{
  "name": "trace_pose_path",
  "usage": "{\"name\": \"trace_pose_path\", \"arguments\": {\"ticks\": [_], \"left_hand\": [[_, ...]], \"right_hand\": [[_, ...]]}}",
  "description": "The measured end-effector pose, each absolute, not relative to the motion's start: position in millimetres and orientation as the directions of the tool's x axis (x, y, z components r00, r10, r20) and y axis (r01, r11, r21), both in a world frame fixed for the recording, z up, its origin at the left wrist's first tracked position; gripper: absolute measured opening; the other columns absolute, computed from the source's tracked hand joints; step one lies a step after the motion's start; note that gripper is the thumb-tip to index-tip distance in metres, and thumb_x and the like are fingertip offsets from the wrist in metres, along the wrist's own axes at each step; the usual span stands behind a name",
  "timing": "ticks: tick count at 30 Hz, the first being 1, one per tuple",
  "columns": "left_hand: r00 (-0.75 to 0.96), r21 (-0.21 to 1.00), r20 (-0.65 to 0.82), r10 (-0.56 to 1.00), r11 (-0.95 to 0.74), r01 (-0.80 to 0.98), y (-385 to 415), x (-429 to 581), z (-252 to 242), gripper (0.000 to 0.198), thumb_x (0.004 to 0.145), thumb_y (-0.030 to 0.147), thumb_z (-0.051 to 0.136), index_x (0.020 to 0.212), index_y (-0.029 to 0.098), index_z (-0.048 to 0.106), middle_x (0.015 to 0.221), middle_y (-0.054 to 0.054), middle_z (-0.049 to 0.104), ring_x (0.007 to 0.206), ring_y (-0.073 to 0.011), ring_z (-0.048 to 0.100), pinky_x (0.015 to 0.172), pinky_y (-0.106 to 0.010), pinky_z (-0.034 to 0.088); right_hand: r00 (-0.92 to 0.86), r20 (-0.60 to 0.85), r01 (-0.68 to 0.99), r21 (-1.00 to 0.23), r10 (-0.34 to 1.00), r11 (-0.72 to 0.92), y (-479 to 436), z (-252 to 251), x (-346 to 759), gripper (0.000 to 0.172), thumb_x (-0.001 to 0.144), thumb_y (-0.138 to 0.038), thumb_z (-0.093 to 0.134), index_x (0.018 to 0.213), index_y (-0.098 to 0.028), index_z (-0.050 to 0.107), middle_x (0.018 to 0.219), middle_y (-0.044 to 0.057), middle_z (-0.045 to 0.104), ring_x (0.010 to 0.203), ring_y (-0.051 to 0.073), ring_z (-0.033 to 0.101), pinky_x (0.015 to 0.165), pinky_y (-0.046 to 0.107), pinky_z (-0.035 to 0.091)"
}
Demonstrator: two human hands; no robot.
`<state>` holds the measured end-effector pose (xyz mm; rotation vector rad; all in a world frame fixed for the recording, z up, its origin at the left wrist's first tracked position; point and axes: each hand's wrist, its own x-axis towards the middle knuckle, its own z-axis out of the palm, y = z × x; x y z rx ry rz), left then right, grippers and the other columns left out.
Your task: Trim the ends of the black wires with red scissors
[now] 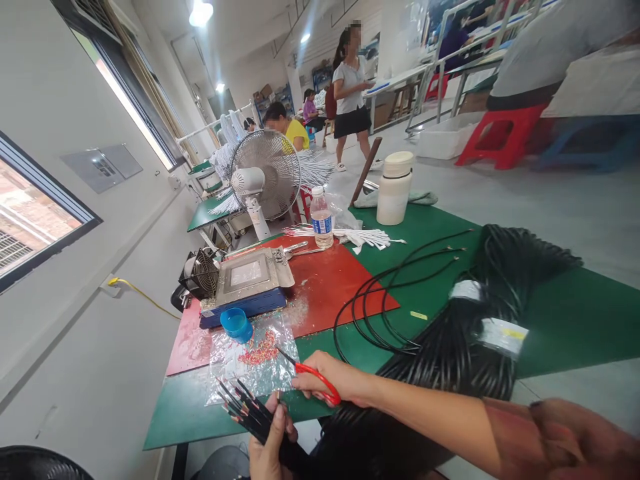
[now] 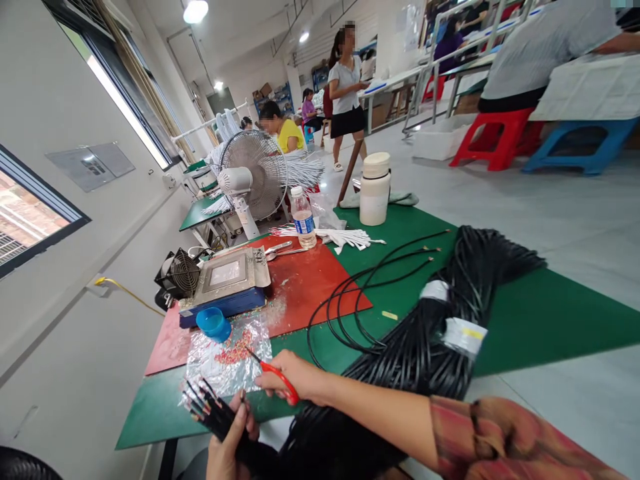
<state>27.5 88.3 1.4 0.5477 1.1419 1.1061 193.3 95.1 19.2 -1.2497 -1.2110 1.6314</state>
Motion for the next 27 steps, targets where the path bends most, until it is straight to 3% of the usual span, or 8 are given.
{"name": "trace_pose_path", "arguments": {"ticks": [6,16,18,20,23,27], "left_hand": [[-0.009,0.832,-0.444,0.896,0.408,-0.374,75,25,12,0.041,0.039,0.032,0.082,0.069,0.013,0.062,0.04,0.001,0.057,0.039,-0.0064,0.047,0.042,-0.017,0.035],[0.014,0.888,-0.384,0.923,0.373,-0.268,67,14,3,0.033,0.053,0.041,0.074,0.06,0.012,0.061,0.04,0.0,0.052,0.042,-0.009,0.046,0.046,-0.023,0.036],[0.029,0.889,-0.375,0.927,0.368,-0.271,67,13,2,0.032,0.056,0.042,0.071,0.06,0.012,0.06,0.038,0.001,0.05,0.041,-0.0083,0.044,0.046,-0.023,0.034],[0.033,0.878,-0.385,0.922,0.377,-0.297,67,13,0,0.031,0.057,0.041,0.071,0.064,0.013,0.059,0.039,0.003,0.049,0.04,-0.0068,0.042,0.045,-0.021,0.032],[0.022,0.855,-0.414,0.91,0.397,-0.333,68,12,-1,0.031,0.06,0.039,0.069,0.073,0.014,0.058,0.04,0.004,0.047,0.04,-0.0052,0.041,0.045,-0.019,0.029],[0.01,0.848,-0.438,0.899,0.417,-0.327,72,14,-1,0.035,0.062,0.039,0.067,0.082,0.012,0.056,0.04,0.006,0.044,0.04,-0.0043,0.037,0.045,-0.019,0.026]], "right_hand": [[-0.355,-0.276,-0.237,-0.897,0.893,-0.372,95,25,167,0.039,0.066,-0.05,0.064,0.058,-0.014,0.054,0.039,-0.007,0.041,0.03,0.004,0.032,0.029,0.017,0.019],[-0.41,-0.201,-0.202,-0.931,0.89,-0.303,80,27,158,0.046,0.067,-0.058,0.061,0.058,-0.014,0.049,0.043,-0.006,0.041,0.035,0.005,0.034,0.037,0.019,0.026],[-0.387,-0.175,-0.081,-0.972,0.905,-0.223,76,30,161,0.047,0.071,-0.061,0.055,0.064,-0.015,0.05,0.049,-0.005,0.042,0.041,0.006,0.036,0.042,0.02,0.028],[-0.338,-0.103,0.169,-0.984,0.936,-0.047,71,33,165,0.045,0.074,-0.06,0.053,0.068,-0.015,0.052,0.059,-0.003,0.047,0.053,0.009,0.041,0.05,0.021,0.031],[-0.315,-0.026,0.536,-0.83,0.949,0.155,65,37,172,0.041,0.073,-0.057,0.057,0.071,-0.016,0.053,0.071,-0.001,0.049,0.063,0.011,0.041,0.056,0.021,0.029],[-0.345,-0.069,0.687,-0.698,0.936,0.202,62,33,180,0.036,0.074,-0.052,0.057,0.066,-0.018,0.048,0.066,-0.003,0.045,0.058,0.01,0.036,0.052,0.022,0.022]]}}
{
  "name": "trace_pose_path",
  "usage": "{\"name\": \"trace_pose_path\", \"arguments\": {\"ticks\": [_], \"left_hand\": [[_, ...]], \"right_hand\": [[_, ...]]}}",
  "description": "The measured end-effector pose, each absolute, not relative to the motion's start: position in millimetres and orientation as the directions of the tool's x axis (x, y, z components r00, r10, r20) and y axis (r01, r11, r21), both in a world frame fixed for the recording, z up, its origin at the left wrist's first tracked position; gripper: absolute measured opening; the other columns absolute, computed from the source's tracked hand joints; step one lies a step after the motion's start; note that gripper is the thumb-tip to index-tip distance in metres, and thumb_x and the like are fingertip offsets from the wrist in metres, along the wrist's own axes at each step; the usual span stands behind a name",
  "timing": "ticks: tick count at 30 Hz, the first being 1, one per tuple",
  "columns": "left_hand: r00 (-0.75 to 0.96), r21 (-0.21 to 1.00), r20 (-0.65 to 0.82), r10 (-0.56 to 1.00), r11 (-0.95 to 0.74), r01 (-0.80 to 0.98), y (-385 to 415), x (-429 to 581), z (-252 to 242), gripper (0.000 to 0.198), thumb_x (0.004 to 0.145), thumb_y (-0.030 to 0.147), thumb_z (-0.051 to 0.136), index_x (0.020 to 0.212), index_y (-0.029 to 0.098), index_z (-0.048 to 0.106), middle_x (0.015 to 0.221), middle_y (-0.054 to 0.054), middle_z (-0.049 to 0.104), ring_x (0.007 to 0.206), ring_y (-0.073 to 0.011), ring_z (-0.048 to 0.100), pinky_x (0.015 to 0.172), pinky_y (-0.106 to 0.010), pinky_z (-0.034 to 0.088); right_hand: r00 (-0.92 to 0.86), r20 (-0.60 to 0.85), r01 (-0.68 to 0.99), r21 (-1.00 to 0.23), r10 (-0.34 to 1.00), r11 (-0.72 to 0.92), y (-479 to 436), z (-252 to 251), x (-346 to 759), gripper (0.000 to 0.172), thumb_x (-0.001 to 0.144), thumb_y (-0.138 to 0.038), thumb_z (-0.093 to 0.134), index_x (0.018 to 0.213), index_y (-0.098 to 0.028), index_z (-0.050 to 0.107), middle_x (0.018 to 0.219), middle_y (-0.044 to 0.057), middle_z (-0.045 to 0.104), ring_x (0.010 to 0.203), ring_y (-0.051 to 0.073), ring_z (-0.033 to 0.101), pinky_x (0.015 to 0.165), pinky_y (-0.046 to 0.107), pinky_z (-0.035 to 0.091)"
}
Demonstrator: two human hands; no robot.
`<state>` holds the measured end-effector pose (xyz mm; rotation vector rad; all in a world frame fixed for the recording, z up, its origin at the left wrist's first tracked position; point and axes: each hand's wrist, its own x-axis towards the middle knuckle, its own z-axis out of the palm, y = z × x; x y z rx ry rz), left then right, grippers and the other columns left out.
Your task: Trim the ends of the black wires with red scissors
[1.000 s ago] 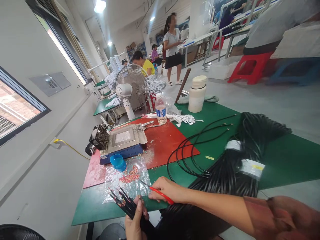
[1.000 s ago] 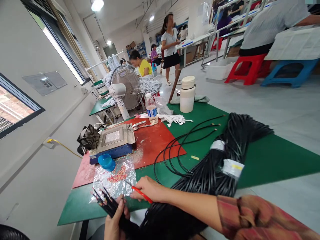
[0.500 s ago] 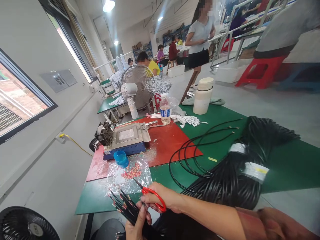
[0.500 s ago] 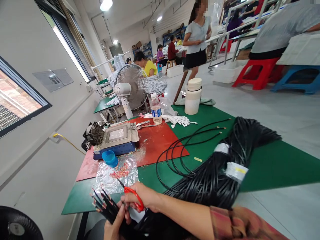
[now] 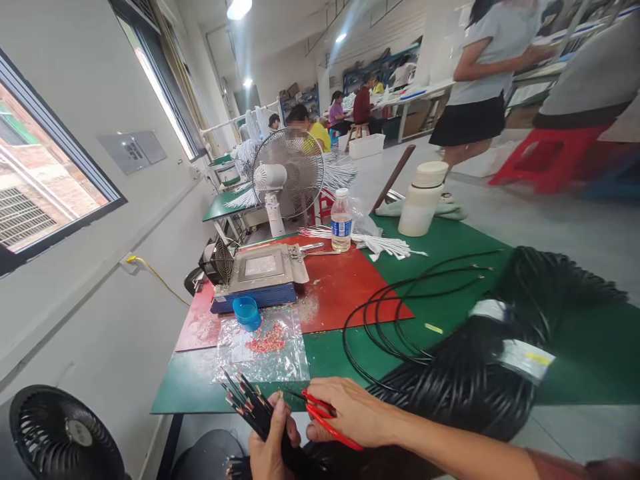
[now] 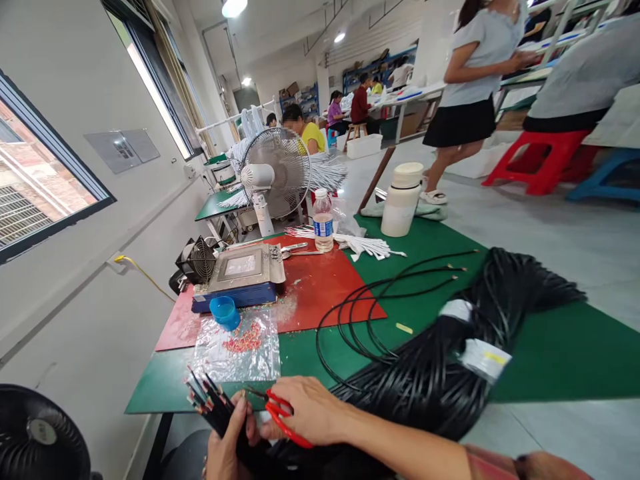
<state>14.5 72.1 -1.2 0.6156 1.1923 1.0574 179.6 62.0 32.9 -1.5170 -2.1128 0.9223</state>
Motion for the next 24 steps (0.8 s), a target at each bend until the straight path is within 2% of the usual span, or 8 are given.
{"name": "trace_pose_path", "arguments": {"ticks": [5,9,14,17,20,22,24], "left_hand": [[0.011,0.852,-0.457,0.89,0.441,-0.283,78,22,3,0.036,0.062,0.038,0.068,0.084,0.011,0.056,0.042,0.006,0.045,0.041,-0.004,0.036,0.044,-0.019,0.025],[0.002,0.863,-0.451,0.892,0.437,-0.254,82,26,6,0.04,0.062,0.038,0.068,0.087,0.009,0.057,0.043,0.007,0.043,0.041,-0.0038,0.035,0.044,-0.019,0.025],[-0.008,0.872,-0.438,0.899,0.423,-0.247,87,30,11,0.038,0.062,0.035,0.069,0.086,0.008,0.056,0.044,0.007,0.043,0.042,-0.0036,0.035,0.044,-0.019,0.025],[0.0,0.868,-0.442,0.897,0.428,-0.251,90,30,11,0.036,0.062,0.034,0.069,0.084,0.008,0.056,0.045,0.007,0.044,0.043,-0.0034,0.035,0.044,-0.019,0.026],[0.034,0.851,-0.453,0.891,0.444,-0.28,90,27,8,0.036,0.062,0.033,0.069,0.085,0.009,0.057,0.046,0.006,0.045,0.044,-0.0038,0.037,0.045,-0.019,0.028],[0.06,0.84,-0.45,0.891,0.445,-0.311,89,24,5,0.036,0.062,0.032,0.07,0.087,0.009,0.058,0.048,0.005,0.047,0.046,-0.004,0.04,0.047,-0.018,0.03],[0.077,0.837,-0.436,0.896,0.436,-0.33,86,20,3,0.038,0.06,0.03,0.071,0.089,0.008,0.06,0.047,0.004,0.05,0.046,-0.0041,0.042,0.048,-0.017,0.032]], "right_hand": [[-0.376,-0.087,0.698,-0.681,0.923,0.22,68,32,190,0.04,0.077,-0.053,0.053,0.061,-0.018,0.043,0.061,-0.004,0.044,0.056,0.009,0.035,0.051,0.021,0.02],[-0.363,-0.103,0.699,-0.687,0.926,0.198,74,34,196,0.046,0.077,-0.055,0.052,0.055,-0.017,0.038,0.054,-0.005,0.038,0.05,0.007,0.03,0.048,0.022,0.017],[-0.338,-0.093,0.676,-0.717,0.937,0.173,82,28,197,0.049,0.075,-0.05,0.056,0.049,-0.016,0.032,0.047,-0.006,0.024,0.046,0.007,0.02,0.046,0.024,0.013],[-0.311,-0.119,0.636,-0.763,0.943,0.114,86,23,196,0.048,0.072,-0.042,0.06,0.046,-0.016,0.03,0.047,-0.006,0.02,0.046,0.006,0.018,0.046,0.023,0.014],[-0.28,-0.149,0.478,-0.878,0.948,0.003,88,22,191,0.042,0.073,-0.04,0.058,0.046,-0.016,0.037,0.044,-0.006,0.026,0.043,0.005,0.024,0.043,0.021,0.018],[-0.266,-0.185,0.267,-0.957,0.946,-0.112,90,23,186,0.039,0.073,-0.046,0.056,0.051,-0.016,0.044,0.041,-0.006,0.033,0.038,0.005,0.03,0.039,0.019,0.023],[-0.277,-0.238,0.043,-0.971,0.931,-0.235,91,24,178,0.039,0.071,-0.051,0.056,0.056,-0.015,0.049,0.039,-0.007,0.037,0.034,0.006,0.033,0.036,0.019,0.025]]}}
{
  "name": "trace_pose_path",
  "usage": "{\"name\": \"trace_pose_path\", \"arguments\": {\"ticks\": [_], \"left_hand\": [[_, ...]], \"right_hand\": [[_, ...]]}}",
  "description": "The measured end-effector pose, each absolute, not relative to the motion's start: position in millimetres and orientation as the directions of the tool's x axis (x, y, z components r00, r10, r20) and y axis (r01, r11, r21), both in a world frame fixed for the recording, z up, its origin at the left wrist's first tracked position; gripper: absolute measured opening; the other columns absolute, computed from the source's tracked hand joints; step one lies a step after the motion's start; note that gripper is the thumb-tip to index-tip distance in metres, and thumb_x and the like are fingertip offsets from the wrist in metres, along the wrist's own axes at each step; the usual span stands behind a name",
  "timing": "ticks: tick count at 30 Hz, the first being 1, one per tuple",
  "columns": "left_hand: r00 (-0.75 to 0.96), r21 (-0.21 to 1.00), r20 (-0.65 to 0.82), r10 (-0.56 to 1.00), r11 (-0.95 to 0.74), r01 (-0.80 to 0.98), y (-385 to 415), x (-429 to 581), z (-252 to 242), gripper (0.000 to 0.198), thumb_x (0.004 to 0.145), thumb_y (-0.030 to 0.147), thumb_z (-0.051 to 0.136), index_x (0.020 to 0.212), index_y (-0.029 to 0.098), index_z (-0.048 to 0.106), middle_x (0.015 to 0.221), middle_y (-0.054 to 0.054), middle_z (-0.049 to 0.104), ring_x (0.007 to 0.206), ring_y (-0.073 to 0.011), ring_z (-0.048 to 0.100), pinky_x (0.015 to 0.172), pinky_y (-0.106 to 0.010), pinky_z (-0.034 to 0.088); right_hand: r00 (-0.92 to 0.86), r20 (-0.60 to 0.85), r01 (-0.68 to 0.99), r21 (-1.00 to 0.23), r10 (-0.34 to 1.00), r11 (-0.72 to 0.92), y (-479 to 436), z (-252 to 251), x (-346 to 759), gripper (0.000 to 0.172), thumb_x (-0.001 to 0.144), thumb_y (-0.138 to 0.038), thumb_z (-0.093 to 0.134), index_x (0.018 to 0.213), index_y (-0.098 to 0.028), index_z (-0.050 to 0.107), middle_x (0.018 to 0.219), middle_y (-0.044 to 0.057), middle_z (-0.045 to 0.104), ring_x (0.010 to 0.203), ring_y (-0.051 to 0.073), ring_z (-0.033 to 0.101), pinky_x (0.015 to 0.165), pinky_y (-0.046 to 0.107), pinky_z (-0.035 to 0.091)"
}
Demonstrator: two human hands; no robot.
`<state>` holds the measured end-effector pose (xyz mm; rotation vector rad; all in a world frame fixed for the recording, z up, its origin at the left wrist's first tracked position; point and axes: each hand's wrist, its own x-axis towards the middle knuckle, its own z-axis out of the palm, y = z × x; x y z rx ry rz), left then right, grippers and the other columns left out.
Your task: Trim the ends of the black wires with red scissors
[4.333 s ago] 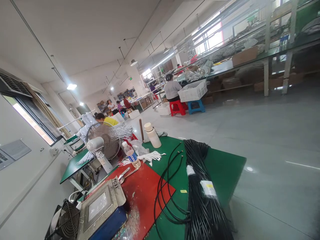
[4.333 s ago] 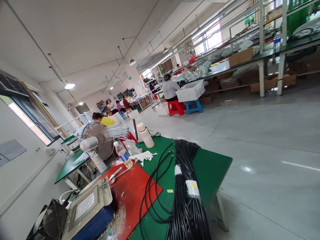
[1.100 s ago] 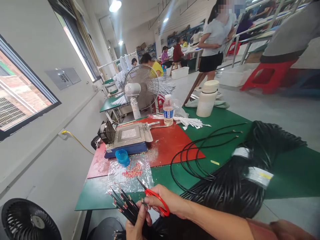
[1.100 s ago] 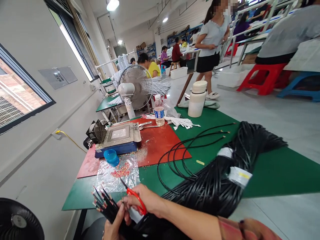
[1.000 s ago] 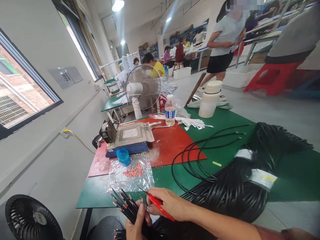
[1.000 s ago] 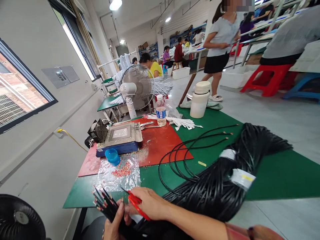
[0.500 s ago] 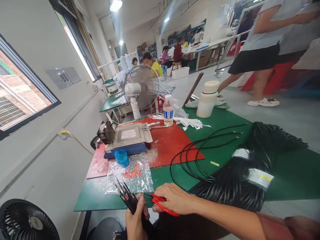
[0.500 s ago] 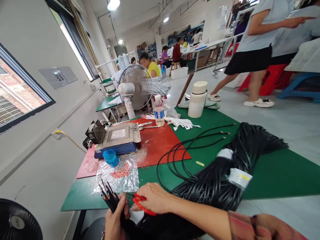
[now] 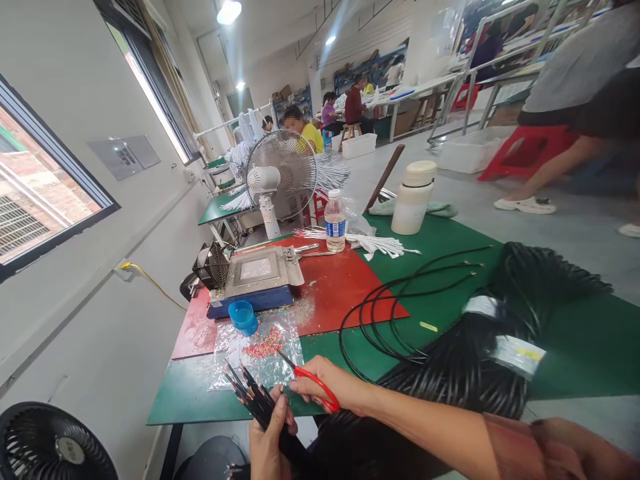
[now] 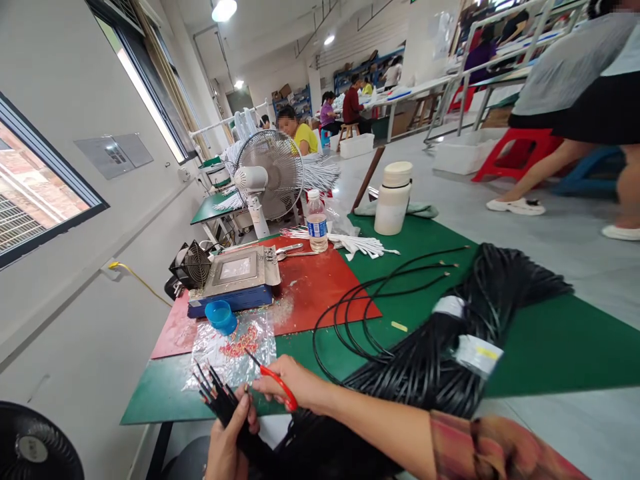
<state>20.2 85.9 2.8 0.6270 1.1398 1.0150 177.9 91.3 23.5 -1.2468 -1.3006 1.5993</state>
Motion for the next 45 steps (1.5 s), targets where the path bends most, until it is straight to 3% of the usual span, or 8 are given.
{"name": "trace_pose_path", "arguments": {"ticks": [4,9,13,18,23,25,38,45], "left_hand": [[0.081,0.847,-0.402,0.912,0.405,-0.344,79,15,-1,0.038,0.057,0.032,0.073,0.085,0.009,0.063,0.044,0.002,0.053,0.044,-0.0053,0.044,0.047,-0.019,0.032],[0.038,0.858,-0.401,0.915,0.389,-0.336,72,12,-4,0.034,0.052,0.035,0.076,0.073,0.011,0.064,0.042,0.002,0.053,0.042,-0.0065,0.045,0.048,-0.02,0.032],[0.012,0.875,-0.395,0.919,0.38,-0.3,70,12,-5,0.038,0.051,0.038,0.076,0.074,0.01,0.066,0.042,0.001,0.054,0.043,-0.0069,0.045,0.049,-0.021,0.032],[0.031,0.878,-0.391,0.92,0.383,-0.285,68,13,-6,0.032,0.055,0.037,0.073,0.068,0.01,0.064,0.042,0.001,0.052,0.043,-0.007,0.044,0.049,-0.022,0.032],[0.084,0.883,-0.378,0.922,0.387,-0.267,66,13,-2,0.03,0.057,0.039,0.071,0.066,0.011,0.063,0.042,0.001,0.051,0.044,-0.0083,0.044,0.049,-0.024,0.032],[0.099,0.876,-0.381,0.919,0.394,-0.277,66,13,0,0.03,0.057,0.039,0.071,0.065,0.011,0.063,0.042,0.001,0.05,0.044,-0.009,0.044,0.049,-0.025,0.032],[0.224,0.818,-0.4,0.889,0.457,-0.349,64,17,-1,0.03,0.064,0.042,0.064,0.055,0.015,0.057,0.047,-0.002,0.056,0.051,-0.0129,0.05,0.058,-0.027,0.038],[0.205,0.841,-0.397,0.895,0.444,-0.309,62,14,-6,0.026,0.069,0.039,0.06,0.058,0.015,0.057,0.047,0.001,0.05,0.05,-0.0097,0.045,0.059,-0.025,0.033]], "right_hand": [[-0.339,-0.275,-0.188,-0.917,0.899,-0.352,94,25,161,0.042,0.067,-0.054,0.061,0.057,-0.014,0.051,0.038,-0.007,0.04,0.03,0.005,0.033,0.031,0.017,0.022],[-0.375,-0.265,-0.213,-0.908,0.889,-0.36,90,25,152,0.044,0.064,-0.054,0.064,0.053,-0.014,0.049,0.039,-0.007,0.042,0.031,0.004,0.034,0.032,0.017,0.024],[-0.364,-0.228,-0.128,-0.948,0.903,-0.292,84,26,153,0.042,0.071,-0.053,0.058,0.056,-0.014,0.051,0.041,-0.006,0.043,0.034,0.005,0.035,0.036,0.018,0.026],[-0.184,-0.02,0.148,-0.989,0.983,0.007,77,29,155,0.041,0.07,-0.043,0.062,0.047,-0.014,0.045,0.044,-0.005,0.038,0.045,0.005,0.036,0.044,0.018,0.025],[-0.322,-0.249,-0.223,-0.918,0.914,-0.328,77,28,153,0.046,0.07,-0.057,0.058,0.054,-0.015,0.048,0.04,-0.006,0.041,0.034,0.005,0.034,0.036,0.018,0.024],[-0.322,-0.274,-0.287,-0.884,0.906,-0.369,78,27,153,0.046,0.066,-0.056,0.062,0.053,-0.014,0.048,0.039,-0.006,0.039,0.033,0.004,0.033,0.035,0.018,0.023],[-0.398,-0.273,-0.346,-0.84,0.876,-0.419,72,9,150,0.048,0.067,-0.058,0.062,0.059,-0.011,0.057,0.038,-0.005,0.041,0.031,0.006,0.036,0.031,0.018,0.025],[-0.375,-0.26,-0.329,-0.86,0.89,-0.39,73,15,150,0.052,0.069,-0.061,0.058,0.052,-0.013,0.05,0.037,-0.005,0.04,0.031,0.005,0.033,0.03,0.017,0.022]]}}
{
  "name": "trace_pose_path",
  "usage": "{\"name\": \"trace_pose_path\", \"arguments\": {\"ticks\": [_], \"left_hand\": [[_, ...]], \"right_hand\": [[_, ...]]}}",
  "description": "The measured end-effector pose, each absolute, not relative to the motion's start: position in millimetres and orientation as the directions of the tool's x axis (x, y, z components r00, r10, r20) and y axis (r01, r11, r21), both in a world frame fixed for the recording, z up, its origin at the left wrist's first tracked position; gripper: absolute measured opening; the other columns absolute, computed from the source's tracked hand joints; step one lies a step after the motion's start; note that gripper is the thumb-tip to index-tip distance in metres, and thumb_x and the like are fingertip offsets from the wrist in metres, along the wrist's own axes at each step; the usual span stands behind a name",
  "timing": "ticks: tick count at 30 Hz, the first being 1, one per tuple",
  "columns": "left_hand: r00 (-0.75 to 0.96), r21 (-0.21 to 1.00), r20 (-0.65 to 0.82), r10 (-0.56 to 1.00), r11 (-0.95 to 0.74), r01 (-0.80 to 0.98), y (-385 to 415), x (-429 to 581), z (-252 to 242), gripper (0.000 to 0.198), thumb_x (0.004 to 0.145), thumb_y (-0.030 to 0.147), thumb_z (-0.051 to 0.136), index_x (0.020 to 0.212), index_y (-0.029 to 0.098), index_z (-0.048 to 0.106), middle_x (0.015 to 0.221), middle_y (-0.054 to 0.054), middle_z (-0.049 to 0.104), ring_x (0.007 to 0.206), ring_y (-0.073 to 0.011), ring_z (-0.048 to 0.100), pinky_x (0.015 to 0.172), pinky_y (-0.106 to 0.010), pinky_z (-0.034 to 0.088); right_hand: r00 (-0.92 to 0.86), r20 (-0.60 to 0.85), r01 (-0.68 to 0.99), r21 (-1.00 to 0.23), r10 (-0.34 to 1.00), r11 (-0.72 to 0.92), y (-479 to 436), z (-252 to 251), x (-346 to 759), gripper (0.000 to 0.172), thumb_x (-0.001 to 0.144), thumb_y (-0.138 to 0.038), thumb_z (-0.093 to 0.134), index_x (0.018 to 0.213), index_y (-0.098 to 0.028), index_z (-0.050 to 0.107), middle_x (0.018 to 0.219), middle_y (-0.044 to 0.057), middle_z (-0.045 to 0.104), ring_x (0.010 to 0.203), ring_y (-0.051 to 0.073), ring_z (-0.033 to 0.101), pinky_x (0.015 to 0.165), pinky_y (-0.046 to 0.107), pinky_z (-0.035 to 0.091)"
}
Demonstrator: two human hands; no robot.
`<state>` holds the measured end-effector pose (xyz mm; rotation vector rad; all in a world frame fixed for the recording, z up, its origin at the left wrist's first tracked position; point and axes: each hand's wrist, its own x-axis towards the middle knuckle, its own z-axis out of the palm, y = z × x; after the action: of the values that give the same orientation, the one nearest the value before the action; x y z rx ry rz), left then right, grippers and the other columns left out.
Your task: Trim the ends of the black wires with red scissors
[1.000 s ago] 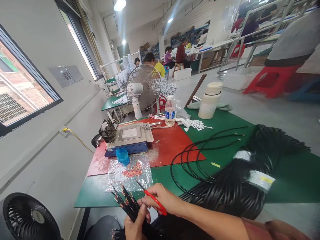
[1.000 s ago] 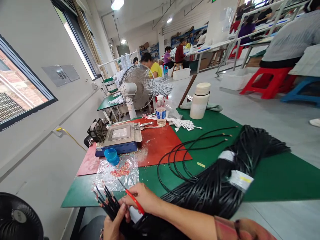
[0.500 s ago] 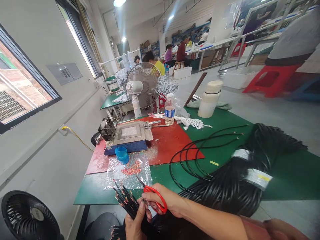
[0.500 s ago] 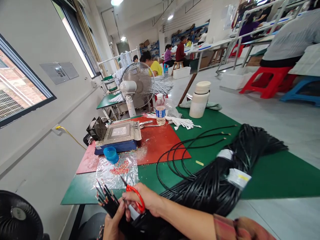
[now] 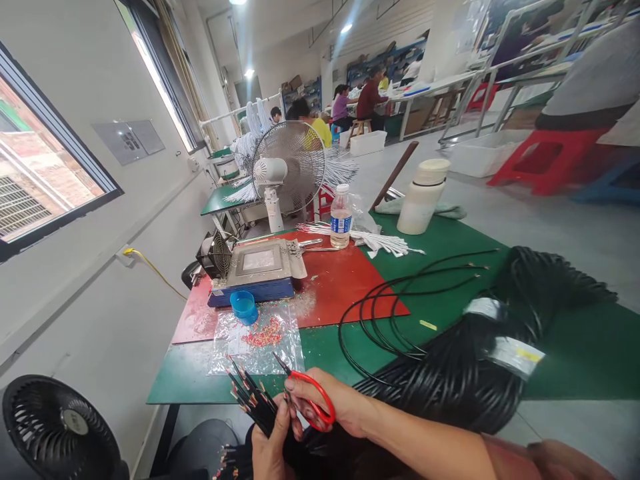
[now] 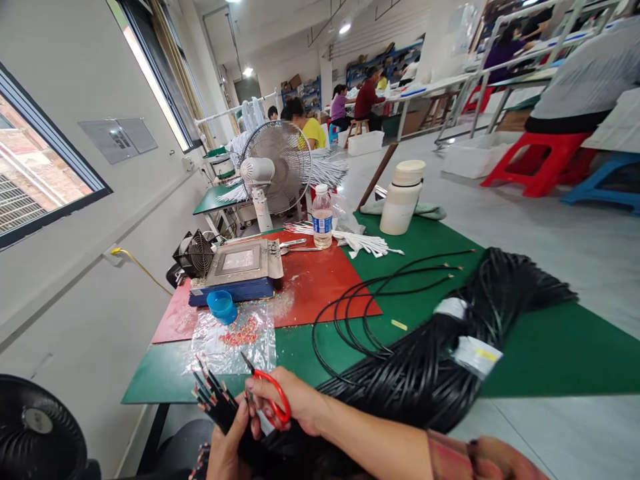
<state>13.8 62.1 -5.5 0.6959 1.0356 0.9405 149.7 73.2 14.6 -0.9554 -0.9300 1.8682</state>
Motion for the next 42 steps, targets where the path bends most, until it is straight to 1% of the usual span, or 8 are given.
{"name": "trace_pose_path", "arguments": {"ticks": [6,10,16,19,24,30,34,42], "left_hand": [[0.163,0.861,-0.397,0.903,0.428,-0.274,62,13,-6,0.029,0.068,0.04,0.061,0.055,0.015,0.055,0.047,0.002,0.047,0.05,-0.0094,0.042,0.058,-0.025,0.03],[0.141,0.857,-0.405,0.903,0.429,-0.286,62,13,-9,0.027,0.067,0.039,0.062,0.058,0.015,0.056,0.047,0.002,0.048,0.051,-0.0092,0.044,0.06,-0.025,0.032],[0.137,0.841,-0.425,0.895,0.446,-0.307,61,14,-8,0.029,0.063,0.042,0.066,0.063,0.014,0.059,0.046,0.001,0.05,0.049,-0.0092,0.043,0.055,-0.025,0.031],[0.139,0.849,-0.413,0.9,0.436,-0.298,61,14,-7,0.029,0.063,0.042,0.066,0.066,0.014,0.059,0.046,0.002,0.05,0.048,-0.0093,0.044,0.055,-0.025,0.031],[0.164,0.862,-0.399,0.902,0.43,-0.27,60,13,-9,0.025,0.067,0.039,0.063,0.066,0.014,0.059,0.047,0.002,0.051,0.05,-0.0085,0.044,0.056,-0.024,0.032],[0.179,0.848,-0.402,0.898,0.439,-0.297,59,13,-9,0.025,0.068,0.039,0.061,0.064,0.015,0.059,0.046,0.002,0.05,0.05,-0.0095,0.045,0.058,-0.026,0.032],[0.179,0.856,-0.405,0.897,0.44,-0.272,59,14,-6,0.027,0.066,0.04,0.063,0.063,0.014,0.059,0.044,0.002,0.048,0.048,-0.0089,0.041,0.055,-0.026,0.028],[0.201,0.878,-0.395,0.896,0.433,-0.205,57,14,-5,0.027,0.067,0.04,0.061,0.059,0.014,0.057,0.046,0.002,0.049,0.049,-0.0087,0.043,0.057,-0.025,0.028]], "right_hand": [[-0.324,-0.218,-0.214,-0.931,0.921,-0.296,70,16,149,0.047,0.069,-0.056,0.061,0.056,-0.012,0.052,0.042,-0.004,0.047,0.033,0.004,0.035,0.032,0.016,0.025],[-0.315,-0.19,-0.16,-0.955,0.93,-0.249,67,12,150,0.045,0.072,-0.055,0.059,0.06,-0.012,0.055,0.048,-0.002,0.052,0.036,0.004,0.036,0.033,0.016,0.026],[-0.327,-0.294,-0.3,-0.869,0.898,-0.393,69,13,150,0.052,0.068,-0.062,0.058,0.055,-0.012,0.051,0.039,-0.006,0.042,0.032,0.004,0.035,0.032,0.016,0.024],[-0.33,-0.298,-0.328,-0.853,0.895,-0.405,69,13,150,0.052,0.065,-0.061,0.062,0.053,-0.012,0.05,0.04,-0.005,0.042,0.032,0.004,0.035,0.032,0.016,0.023],[-0.353,-0.286,-0.346,-0.844,0.891,-0.409,68,11,150,0.049,0.065,-0.058,0.064,0.052,-0.013,0.05,0.039,-0.004,0.043,0.033,0.005,0.037,0.032,0.017,0.022],[-0.351,-0.327,-0.301,-0.848,0.877,-0.437,68,12,155,0.045,0.066,-0.054,0.064,0.053,-0.012,0.052,0.04,-0.005,0.043,0.033,0.005,0.036,0.032,0.017,0.023],[-0.341,-0.328,-0.263,-0.866,0.881,-0.425,72,15,160,0.045,0.065,-0.053,0.064,0.051,-0.013,0.05,0.039,-0.005,0.043,0.032,0.004,0.035,0.032,0.017,0.024],[-0.38,-0.35,-0.205,-0.871,0.856,-0.447,77,28,164,0.039,0.061,-0.047,0.069,0.051,-0.013,0.05,0.039,-0.006,0.042,0.032,0.003,0.033,0.031,0.017,0.023]]}}
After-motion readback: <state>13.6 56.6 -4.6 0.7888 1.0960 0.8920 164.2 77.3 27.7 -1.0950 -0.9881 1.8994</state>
